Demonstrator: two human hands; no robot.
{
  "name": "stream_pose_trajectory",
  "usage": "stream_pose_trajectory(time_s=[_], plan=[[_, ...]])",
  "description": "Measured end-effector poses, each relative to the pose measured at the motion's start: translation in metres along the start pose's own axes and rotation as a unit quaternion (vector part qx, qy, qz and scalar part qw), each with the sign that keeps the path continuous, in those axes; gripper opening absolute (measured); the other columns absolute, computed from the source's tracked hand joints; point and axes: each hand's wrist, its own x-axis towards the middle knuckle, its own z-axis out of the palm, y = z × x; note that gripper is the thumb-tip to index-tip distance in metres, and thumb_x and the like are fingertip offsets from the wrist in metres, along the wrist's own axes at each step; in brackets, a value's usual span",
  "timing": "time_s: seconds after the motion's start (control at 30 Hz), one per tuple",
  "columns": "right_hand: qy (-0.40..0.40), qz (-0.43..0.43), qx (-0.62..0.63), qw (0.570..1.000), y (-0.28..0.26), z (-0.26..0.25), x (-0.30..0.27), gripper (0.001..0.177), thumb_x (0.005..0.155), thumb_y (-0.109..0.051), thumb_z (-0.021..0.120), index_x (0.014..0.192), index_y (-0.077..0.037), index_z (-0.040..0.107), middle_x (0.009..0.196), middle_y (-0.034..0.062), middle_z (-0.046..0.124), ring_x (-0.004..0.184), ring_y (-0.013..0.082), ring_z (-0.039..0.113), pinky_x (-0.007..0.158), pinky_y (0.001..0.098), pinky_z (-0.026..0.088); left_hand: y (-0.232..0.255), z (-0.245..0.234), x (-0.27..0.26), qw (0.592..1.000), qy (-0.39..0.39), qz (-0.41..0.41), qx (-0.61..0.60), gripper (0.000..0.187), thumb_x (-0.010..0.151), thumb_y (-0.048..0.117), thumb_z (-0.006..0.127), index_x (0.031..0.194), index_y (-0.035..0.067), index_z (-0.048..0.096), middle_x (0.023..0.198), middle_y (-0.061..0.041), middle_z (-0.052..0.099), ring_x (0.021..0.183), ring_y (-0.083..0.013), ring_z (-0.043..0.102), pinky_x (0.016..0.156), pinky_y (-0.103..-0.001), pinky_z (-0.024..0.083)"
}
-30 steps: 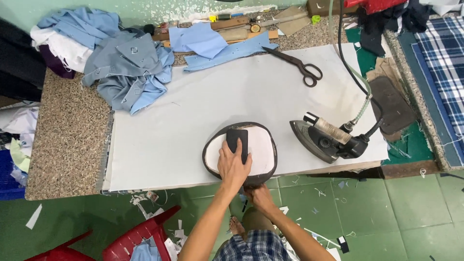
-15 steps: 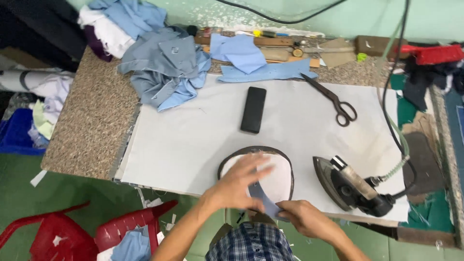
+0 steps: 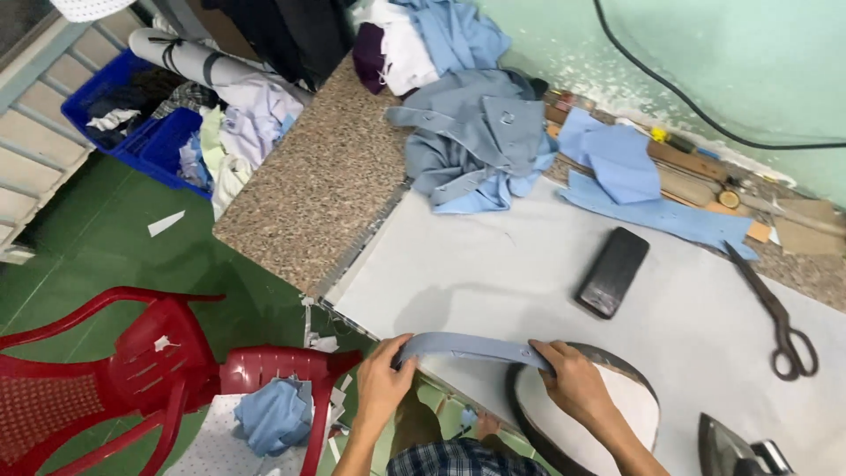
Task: The person irons several light blue fabric pieces on a small ironing board using a steam iron. They repeatedly fold the fabric, press it with the iron, and use a black foam block to apply pressure to the seams.
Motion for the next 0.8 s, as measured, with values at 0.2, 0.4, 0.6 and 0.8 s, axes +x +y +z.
stream_pose_trajectory(time_s=[0.2, 0.4, 0.6, 0.8], plan=[[-0.095, 0.035, 0.001, 0.995, -0.128, -0.004, 0.141, 0.036, 0.097, -0.030, 0.059, 0.129, -0.018, 0.070, 0.095, 0.0149, 0.074, 0.093, 0.0346, 0.076, 0.082, 0.0436, 0.060, -0.067, -0.045, 0.106, 0.994, 0.012, -0.092, -0.051, 0.042, 0.099, 0.046, 0.057, 0.108, 0.012, 0.078, 0.065, -0.009, 0.076, 0.070, -0.0264, 0.076, 0.061, -0.041, 0.058], [0.041, -0.015, 0.124, 0.991, -0.232, 0.011, 0.266, 0.035, 0.091, -0.033, 0.061, 0.110, -0.005, 0.068, 0.091, 0.0234, 0.074, 0.096, 0.0441, 0.072, 0.084, 0.0547, 0.055, -0.123, -0.082, 0.269, 0.996, 0.018, -0.065, -0.059, 0.044, 0.099, 0.020, 0.054, 0.122, -0.016, 0.066, 0.073, -0.024, 0.072, 0.044, -0.0152, 0.059, 0.040, -0.027, 0.041], [0.051, 0.061, 0.042, 0.996, -0.238, 0.094, 0.349, 0.041, 0.091, -0.025, 0.062, 0.129, -0.009, 0.062, 0.115, 0.0190, 0.073, 0.106, 0.0404, 0.071, 0.091, 0.0522, 0.058, -0.129, -0.099, 0.280, 0.989, -0.032, -0.131, 0.054, 0.056, 0.099, 0.028, 0.056, 0.134, -0.016, 0.052, 0.111, -0.039, 0.061, 0.087, -0.0455, 0.072, 0.063, -0.045, 0.061], [0.130, 0.078, 0.046, 0.987, -0.276, 0.076, 0.335, 0.028, 0.094, -0.028, 0.064, 0.117, -0.014, 0.070, 0.097, 0.0159, 0.078, 0.095, 0.0375, 0.075, 0.084, 0.0509, 0.060, -0.121, -0.116, 0.273, 0.991, -0.001, -0.129, 0.033, 0.050, 0.096, 0.012, 0.050, 0.134, -0.021, 0.051, 0.102, -0.037, 0.067, 0.080, -0.0395, 0.074, 0.057, -0.038, 0.057]])
